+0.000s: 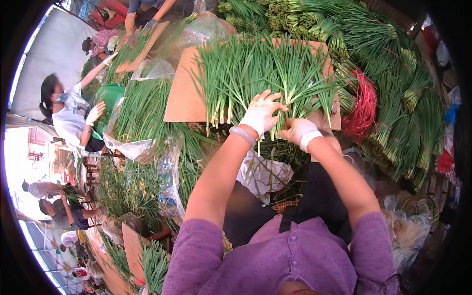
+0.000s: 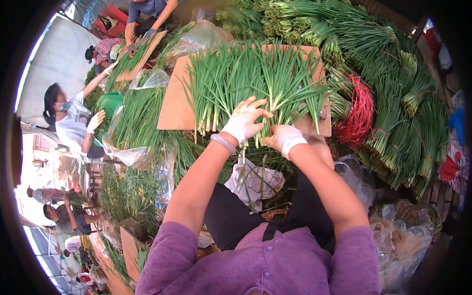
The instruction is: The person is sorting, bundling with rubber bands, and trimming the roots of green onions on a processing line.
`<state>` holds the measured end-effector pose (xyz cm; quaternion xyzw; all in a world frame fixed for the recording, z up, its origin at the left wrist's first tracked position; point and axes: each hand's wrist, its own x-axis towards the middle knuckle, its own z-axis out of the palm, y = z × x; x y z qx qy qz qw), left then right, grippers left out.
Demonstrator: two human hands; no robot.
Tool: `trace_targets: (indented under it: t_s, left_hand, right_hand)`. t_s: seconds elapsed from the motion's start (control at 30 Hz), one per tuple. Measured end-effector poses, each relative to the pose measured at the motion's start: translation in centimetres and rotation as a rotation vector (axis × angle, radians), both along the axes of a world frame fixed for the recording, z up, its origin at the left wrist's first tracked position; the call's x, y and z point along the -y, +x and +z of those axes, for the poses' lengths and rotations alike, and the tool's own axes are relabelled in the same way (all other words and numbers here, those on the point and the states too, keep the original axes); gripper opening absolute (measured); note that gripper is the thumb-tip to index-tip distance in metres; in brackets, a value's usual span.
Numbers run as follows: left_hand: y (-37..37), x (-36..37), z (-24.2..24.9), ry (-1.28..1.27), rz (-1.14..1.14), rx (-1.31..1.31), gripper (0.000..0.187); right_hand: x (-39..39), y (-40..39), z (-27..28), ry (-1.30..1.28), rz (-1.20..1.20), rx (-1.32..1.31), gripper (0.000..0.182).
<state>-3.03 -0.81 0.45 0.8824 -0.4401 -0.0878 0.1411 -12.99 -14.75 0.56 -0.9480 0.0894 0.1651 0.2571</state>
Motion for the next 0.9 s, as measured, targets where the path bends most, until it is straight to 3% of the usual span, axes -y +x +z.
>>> trace_targets:
  t_s: [0.17, 0.23, 0.3, 0.33, 0.4, 0.43, 0.47, 0.5, 0.57, 0.63, 0.67, 0.73, 0.8, 0.83, 0.87, 0.9]
  left_hand:
    - [0.3, -0.4, -0.2, -0.043, 0.006, -0.03, 0.031]
    - [0.4, -0.5, 0.0, -0.063, 0.008, -0.052, 0.031]
    - [0.4, -0.5, 0.0, -0.062, 0.008, -0.066, 0.03]
    - [0.4, -0.6, -0.1, -0.058, 0.005, -0.063, 0.03]
    - [0.4, -0.6, 0.1, -0.061, -0.001, -0.058, 0.03]
    - [0.4, -0.6, 0.1, -0.051, -0.007, -0.052, 0.03]
    - [0.4, -0.6, 0.2, -0.04, -0.013, -0.047, 0.03]
    - [0.3, -0.7, 0.1, -0.05, -0.017, -0.052, 0.033]
    - [0.4, -0.7, 0.6, -0.035, -0.022, -0.072, 0.034]
    - [0.7, -0.7, 1.1, -0.066, -0.044, -0.071, 0.031]
    - [1.4, -0.8, 1.4, -0.145, -0.028, -0.138, 0.029]
    - [1.9, 0.1, 2.7, -0.255, 0.076, -0.152, 0.023]
    - [1.7, 1.6, 4.2, -0.232, 0.149, -0.088, 0.028]
    - [1.7, 2.3, 4.4, -0.244, 0.14, -0.035, 0.033]
    - [1.7, 3.2, 4.7, -0.17, 0.152, 0.008, 0.04]
    - [1.5, 4.5, 4.8, -0.095, 0.164, 0.048, 0.048]
  right_hand:
    - [-0.1, 0.6, -1.3, 0.074, -0.027, 0.017, 0.03]
    - [0.7, -0.2, -1.1, 0.426, -0.201, -0.086, 0.028]
    - [0.6, -2.4, -0.1, 0.568, -0.204, -0.07, 0.02]
    - [0.5, -4.3, 0.2, 0.787, -0.206, -0.142, 0.019]
    - [0.2, -8.9, 1.5, 0.741, 0.204, 0.004, 0.016]
    - [-0.5, -11.2, 4.0, 0.782, 0.254, -0.247, 0.01]
    - [-0.9, -13.8, 4.7, 0.674, 0.463, -0.261, 0.014]
    - [-1.2, -16.2, 5.2, 0.559, 0.662, -0.272, 0.018]
    - [-1.3, -19.0, 7.0, 0.182, 0.831, -0.592, 0.034]
    - [1.1, -19.2, 8.4, 0.036, 0.726, -0.67, 0.045]
    - [2.6, -18.4, 9.1, -0.029, 0.624, -0.587, 0.045]
    - [7.2, -16.9, 7.8, -0.126, 0.432, -0.148, 0.046]
    - [10.5, -13.9, 7.3, 0.007, -0.004, -0.064, 0.045]
    - [12.4, -12.7, 5.0, 0.011, -0.076, 0.071, 0.046]
    - [12.9, -11.1, 3.9, 0.139, -0.255, 0.005, 0.046]
    - [14.0, -9.8, 1.8, 0.102, -0.292, 0.036, 0.049]
